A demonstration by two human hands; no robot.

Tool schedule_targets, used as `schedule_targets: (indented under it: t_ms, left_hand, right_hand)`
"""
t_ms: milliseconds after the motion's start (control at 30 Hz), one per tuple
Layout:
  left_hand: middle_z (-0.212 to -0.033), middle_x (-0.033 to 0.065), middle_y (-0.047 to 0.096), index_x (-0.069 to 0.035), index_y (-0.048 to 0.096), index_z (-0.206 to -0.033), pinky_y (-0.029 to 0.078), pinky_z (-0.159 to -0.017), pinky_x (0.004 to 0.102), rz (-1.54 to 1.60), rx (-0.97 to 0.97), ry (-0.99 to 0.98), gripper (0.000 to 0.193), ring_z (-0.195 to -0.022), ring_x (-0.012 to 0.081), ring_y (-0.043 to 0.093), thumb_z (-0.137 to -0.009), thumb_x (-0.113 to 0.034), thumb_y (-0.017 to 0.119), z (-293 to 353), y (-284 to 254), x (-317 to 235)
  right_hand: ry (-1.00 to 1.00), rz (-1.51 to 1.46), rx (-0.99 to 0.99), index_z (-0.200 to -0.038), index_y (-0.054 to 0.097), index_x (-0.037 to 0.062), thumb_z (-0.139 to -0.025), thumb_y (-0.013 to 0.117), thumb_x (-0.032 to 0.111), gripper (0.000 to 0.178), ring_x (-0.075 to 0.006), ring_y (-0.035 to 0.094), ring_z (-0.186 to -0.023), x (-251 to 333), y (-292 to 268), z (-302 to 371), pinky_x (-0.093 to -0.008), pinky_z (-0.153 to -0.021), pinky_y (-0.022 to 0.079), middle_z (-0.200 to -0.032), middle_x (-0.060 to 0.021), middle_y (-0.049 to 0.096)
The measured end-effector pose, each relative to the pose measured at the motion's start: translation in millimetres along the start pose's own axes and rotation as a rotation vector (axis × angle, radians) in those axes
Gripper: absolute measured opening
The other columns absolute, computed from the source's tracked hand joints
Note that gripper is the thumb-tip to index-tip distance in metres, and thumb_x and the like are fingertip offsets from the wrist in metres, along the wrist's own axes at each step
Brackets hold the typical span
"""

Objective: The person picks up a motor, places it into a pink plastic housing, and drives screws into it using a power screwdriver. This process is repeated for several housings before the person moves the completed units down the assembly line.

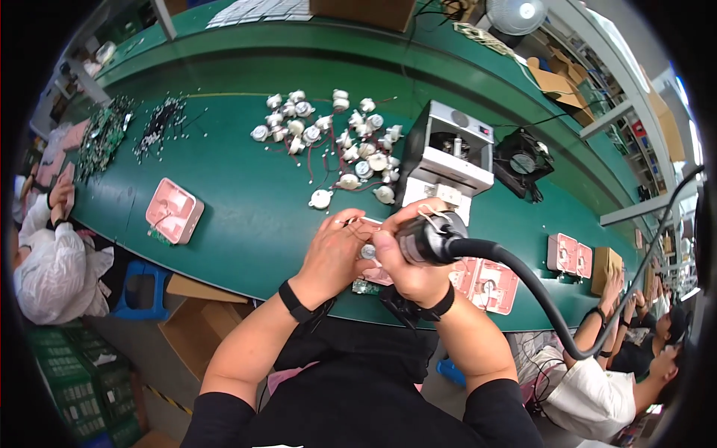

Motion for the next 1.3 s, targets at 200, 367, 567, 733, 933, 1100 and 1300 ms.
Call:
schedule_targets:
  t_ms: [200,367,567,733,933,1100,1300]
  left_hand:
    - [-0.115,0.0039,0.068,-0.01,0.068,-0.107,0.043,-0.105,0.044,-0.024,0.102,0.009,0.045,-0.127,0.0296,0.053,-0.066,-0.017,0.087,-0.8,0.6,0.0]
    - [-0.118,0.0072,0.068,-0.008,0.069,-0.112,0.045,-0.103,0.0431,0.014,0.115,0.003,0.05,-0.128,0.0318,0.054,-0.067,-0.016,0.088,3.6,-7.0,-0.2]
    - [-0.133,0.014,0.061,-0.007,0.063,-0.126,0.044,-0.107,0.0434,0.093,-0.029,-0.147,0.06,-0.131,0.0343,0.052,-0.072,-0.018,0.087,12.1,-15.3,2.7]
    - [-0.143,0.0176,0.054,-0.007,0.05,-0.142,0.042,-0.11,0.0442,0.23,-0.081,-0.266,0.074,-0.131,0.036,0.052,-0.077,-0.022,0.083,23.3,1.1,19.4]
    - [-0.143,0.017,0.054,-0.007,0.046,-0.147,0.04,-0.11,0.0462,0.255,-0.072,-0.283,0.077,-0.132,0.0368,0.051,-0.081,-0.028,0.08,28.6,6.1,26.7]
    - [-0.143,0.0158,0.054,-0.008,0.046,-0.147,0.04,-0.11,0.0459,0.235,-0.132,-0.246,0.077,-0.133,0.0352,0.05,-0.08,-0.026,0.08,29.7,9.1,27.4]
    - [-0.142,0.0142,0.055,-0.008,0.046,-0.146,0.041,-0.109,0.0457,0.234,-0.146,-0.259,0.078,-0.132,0.0337,0.051,-0.077,-0.022,0.079,31.1,8.9,28.6]
  right_hand:
    - [-0.109,-0.037,-0.049,-0.113,0.042,0.0061,-0.089,0.063,-0.003,0.033,-0.0161,0.058,-0.062,13.6,-22.0,2.5,-0.0322,-0.058,0.052,-0.079,-0.0092,0.061]
    - [-0.206,-0.365,-0.293,-0.114,0.045,0.0054,-0.096,0.057,0.007,0.022,-0.0189,0.054,-0.057,66.9,-78.6,-20.5,-0.0352,-0.055,0.051,-0.074,-0.0107,0.057]
    - [-0.176,-0.217,-0.334,-0.114,0.048,0.004,-0.096,0.06,0.007,0.022,-0.019,0.054,-0.056,45.8,-104.3,-50.7,-0.035,-0.054,0.049,-0.074,-0.0101,0.056]
    - [-0.08,-0.153,-0.363,-0.112,0.049,0.0026,-0.096,0.06,0.008,0.021,-0.0188,0.054,-0.055,28.8,-109.9,-56.3,-0.0349,-0.052,0.048,-0.072,-0.0095,0.056]
    - [-0.013,-0.367,-0.242,-0.112,0.047,0.0039,-0.096,0.06,0.01,0.022,-0.019,0.054,-0.056,41.2,-67.9,-37.9,-0.0352,-0.054,0.049,-0.073,-0.0095,0.055]
    - [-0.023,-0.495,-0.074,-0.114,0.042,0.0066,-0.096,0.062,0.011,0.028,-0.0191,0.053,-0.058,49.3,-7.6,-22.1,-0.0359,-0.057,0.05,-0.075,-0.0103,0.055]
    - [-0.047,-0.344,0.077,-0.116,0.038,0.0081,-0.095,0.065,0.011,0.035,-0.0185,0.053,-0.06,24.9,25.7,-16.8,-0.0359,-0.06,0.051,-0.077,-0.0112,0.056]
Point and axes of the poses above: each hand's wrist, its own z-axis away from the middle knuckle, its own y-axis out of the palm, x = y × z, the point moved 7 cm from there along -z, towards the middle knuckle
